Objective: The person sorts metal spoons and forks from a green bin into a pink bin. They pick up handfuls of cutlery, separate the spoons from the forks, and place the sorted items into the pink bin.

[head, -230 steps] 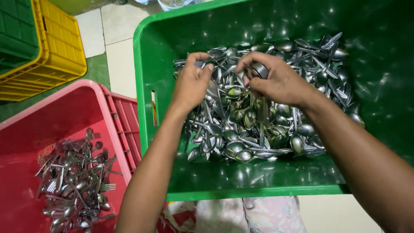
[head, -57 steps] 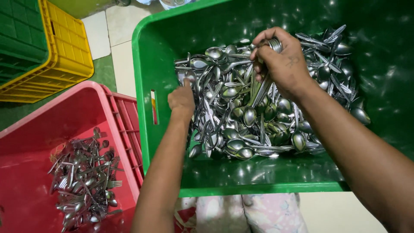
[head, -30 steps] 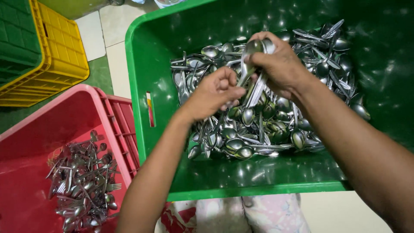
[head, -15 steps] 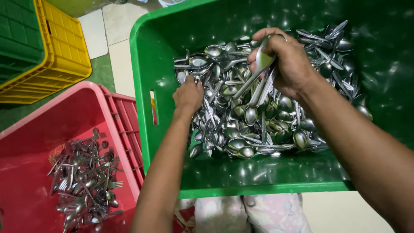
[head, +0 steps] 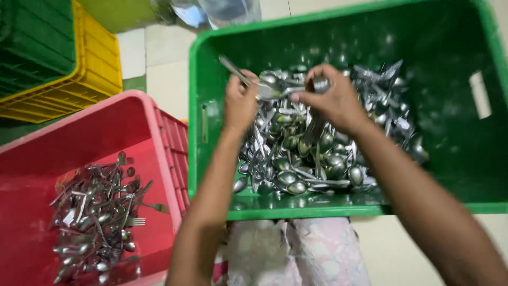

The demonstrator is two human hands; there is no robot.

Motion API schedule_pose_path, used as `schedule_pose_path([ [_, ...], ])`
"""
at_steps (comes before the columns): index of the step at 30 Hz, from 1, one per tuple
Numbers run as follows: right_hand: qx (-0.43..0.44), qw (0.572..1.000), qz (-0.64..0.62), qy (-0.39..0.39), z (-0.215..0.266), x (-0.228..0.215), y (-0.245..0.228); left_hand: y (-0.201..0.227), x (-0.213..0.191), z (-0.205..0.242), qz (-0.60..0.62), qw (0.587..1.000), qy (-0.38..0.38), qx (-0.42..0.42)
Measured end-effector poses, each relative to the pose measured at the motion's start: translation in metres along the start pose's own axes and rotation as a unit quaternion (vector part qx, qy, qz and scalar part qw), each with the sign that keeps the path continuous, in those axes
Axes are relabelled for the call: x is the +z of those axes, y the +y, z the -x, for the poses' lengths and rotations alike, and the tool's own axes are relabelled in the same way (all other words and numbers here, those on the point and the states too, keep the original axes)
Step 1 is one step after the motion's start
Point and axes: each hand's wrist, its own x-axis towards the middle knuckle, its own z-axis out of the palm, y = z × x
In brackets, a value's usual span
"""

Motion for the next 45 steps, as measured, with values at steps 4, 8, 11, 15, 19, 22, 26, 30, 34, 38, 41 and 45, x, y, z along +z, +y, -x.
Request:
schedule_pose_path([
  [4,0.013,0.999,-0.035,0.023,0.027,0.021,-0.025,0.03,0.026,0.056,0.096,0.995,0.037,0.019],
  [8,0.104,0.963,-0.24,0.064,0.056,0.048,-0.028,0.038,0.03,0.109,0.232,0.97,0.041,-0.05],
  [11,0.09,0.922,-0.354,0.125,0.068,0.071,-0.009,0.03,0.007,0.132,0.194,0.98,0.022,-0.025],
  [15,0.089,0.845,-0.501,0.168,0.076,0.097,-0.039,0.08,-0.04,0.166,-0.009,0.982,0.072,0.172],
  [19,0.083,0.805,-0.586,0.042,0.046,0.104,-0.008,0.081,-0.052,0.173,-0.127,0.95,0.159,0.235],
  [22,0.071,0.871,-0.482,0.055,0.047,0.11,-0.05,0.075,-0.06,0.166,-0.011,0.955,0.188,0.229],
  [26,0.05,0.881,-0.467,0.049,0.04,0.117,-0.059,0.069,-0.073,0.151,-0.008,0.997,0.061,0.039],
  [30,0.049,0.917,-0.392,0.048,0.048,0.115,-0.044,0.047,-0.063,0.156,-0.145,0.975,-0.158,-0.057],
  [34,0.06,0.911,-0.407,-0.008,0.053,0.107,-0.035,0.049,-0.062,0.17,-0.023,0.972,-0.207,-0.108],
  [38,0.033,0.911,-0.409,-0.036,0.056,0.11,-0.044,0.047,-0.059,0.178,-0.112,0.987,-0.11,-0.042],
  [41,0.011,0.911,-0.407,-0.062,0.059,0.101,-0.033,0.051,-0.053,0.189,-0.172,0.983,-0.067,0.004],
  [45,-0.04,0.92,-0.387,-0.036,0.086,0.095,-0.05,-0.006,-0.018,0.189,-0.249,0.926,0.039,0.279],
])
